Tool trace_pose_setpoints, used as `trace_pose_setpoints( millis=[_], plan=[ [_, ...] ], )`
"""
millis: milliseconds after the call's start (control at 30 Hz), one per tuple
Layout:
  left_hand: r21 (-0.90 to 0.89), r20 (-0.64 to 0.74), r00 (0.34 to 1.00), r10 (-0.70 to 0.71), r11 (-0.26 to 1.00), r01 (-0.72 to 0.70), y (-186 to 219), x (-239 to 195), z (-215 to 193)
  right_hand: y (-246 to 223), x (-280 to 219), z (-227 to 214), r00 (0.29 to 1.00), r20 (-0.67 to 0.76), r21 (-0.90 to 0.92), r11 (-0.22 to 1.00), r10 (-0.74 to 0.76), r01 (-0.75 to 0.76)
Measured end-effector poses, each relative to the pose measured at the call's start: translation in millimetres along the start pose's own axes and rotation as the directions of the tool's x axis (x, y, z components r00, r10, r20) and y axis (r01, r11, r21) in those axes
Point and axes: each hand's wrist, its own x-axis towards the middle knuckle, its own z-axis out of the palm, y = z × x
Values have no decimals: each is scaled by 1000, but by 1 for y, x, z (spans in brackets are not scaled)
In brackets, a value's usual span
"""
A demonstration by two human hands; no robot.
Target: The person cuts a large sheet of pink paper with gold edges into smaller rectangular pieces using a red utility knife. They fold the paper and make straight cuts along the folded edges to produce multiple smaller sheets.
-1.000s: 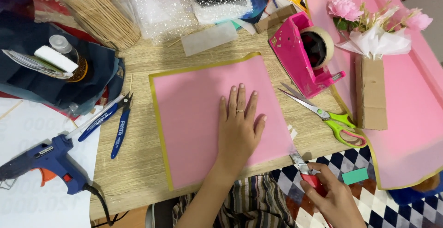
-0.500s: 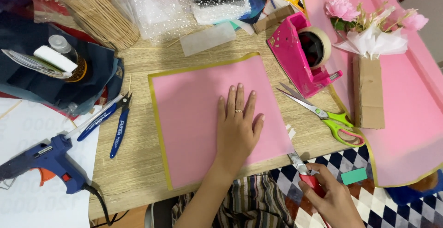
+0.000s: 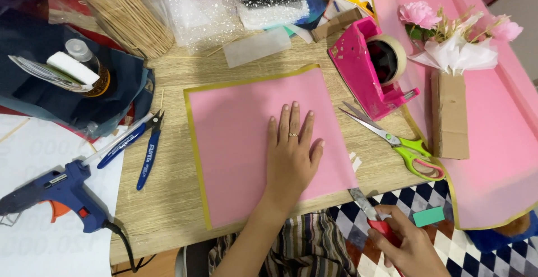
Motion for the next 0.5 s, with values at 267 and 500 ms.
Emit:
trace_pose_setpoints(
  millis=[267, 500],
  plan=[
    [0, -24, 1000, 5, 1000, -5, 0, 1, 1, 20, 16, -19, 993, -41, 170, 978, -113, 118],
    [-5, -35, 999, 10, 1000, -10, 0, -1, 5, -72, 9, 27, 946, -260, 204, 947, -191, 248]
  ],
)
